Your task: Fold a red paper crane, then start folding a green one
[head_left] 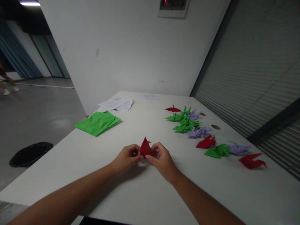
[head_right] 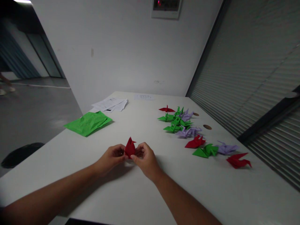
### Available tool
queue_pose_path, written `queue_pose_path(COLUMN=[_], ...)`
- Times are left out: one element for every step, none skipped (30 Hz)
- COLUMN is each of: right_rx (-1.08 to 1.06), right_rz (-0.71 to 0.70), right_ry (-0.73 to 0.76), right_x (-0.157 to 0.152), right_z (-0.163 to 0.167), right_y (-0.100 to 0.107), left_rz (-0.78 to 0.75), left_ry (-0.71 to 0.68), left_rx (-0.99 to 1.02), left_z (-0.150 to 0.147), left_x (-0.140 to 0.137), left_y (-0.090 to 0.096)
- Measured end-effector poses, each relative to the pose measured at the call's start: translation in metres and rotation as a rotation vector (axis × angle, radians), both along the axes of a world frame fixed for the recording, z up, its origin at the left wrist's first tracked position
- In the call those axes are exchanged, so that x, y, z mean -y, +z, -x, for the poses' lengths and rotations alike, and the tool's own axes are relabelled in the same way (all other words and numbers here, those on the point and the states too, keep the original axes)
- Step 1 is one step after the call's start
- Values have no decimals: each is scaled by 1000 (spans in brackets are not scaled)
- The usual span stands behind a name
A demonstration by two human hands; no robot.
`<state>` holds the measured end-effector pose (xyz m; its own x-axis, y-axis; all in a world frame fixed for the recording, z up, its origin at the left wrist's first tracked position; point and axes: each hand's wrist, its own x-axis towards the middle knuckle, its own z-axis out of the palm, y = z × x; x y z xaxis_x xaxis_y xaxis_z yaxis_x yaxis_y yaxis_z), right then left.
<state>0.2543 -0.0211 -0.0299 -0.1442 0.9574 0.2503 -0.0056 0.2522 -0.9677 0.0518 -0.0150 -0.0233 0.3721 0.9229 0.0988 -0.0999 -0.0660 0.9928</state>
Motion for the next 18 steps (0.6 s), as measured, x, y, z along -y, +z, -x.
queue_pose_path(right_rx=[-13,-21,-22,-19,-15,-13,-15,-21,-29,-38,-45,-48,-47,-42,-37,-33,-31,-31], right_rz=[10,19,27,32,37,45,56,67,79,89,98,106,111,116,119,119,116,111], right_ry=[7,21,36,50,64,73,78,81,82,79,74,69,62,56,50,47,45,43], right_x=[0,0,-1,-1,-1,-1,-1,-1,-1,-1,-1,0,0,0,0,1,0,0], right_z=[0,0,1,1,1,1,1,1,1,1,1,1,1,1,1,0,0,0], right_y=[-1,-1,-2,-2,-3,-3,-3,-3,-3,-3,-3,-2,-1,-1,0,0,0,0], left_rz=[7,16,24,32,40,46,50,56,61,65,68,70,71,72,75,79,84,88], left_ry=[-15,-26,-35,-41,-40,-34,-21,-7,8,22,31,37,40,42,43,44,44,47], left_rx=[6,18,34,48,59,63,63,62,63,65,66,65,61,56,52,50,50,53], left_z=[0,0,0,0,0,0,0,0,-1,-1,-1,-1,-1,-1,-1,-1,-1,0], left_x=[0,0,-1,-1,-1,-2,-2,-2,-3,-3,-3,-3,-3,-3,-3,-3,-2,-2], left_y=[-1,-1,-1,-2,-2,-3,-3,-4,-4,-4,-4,-3,-3,-2,-1,-1,-1,0])
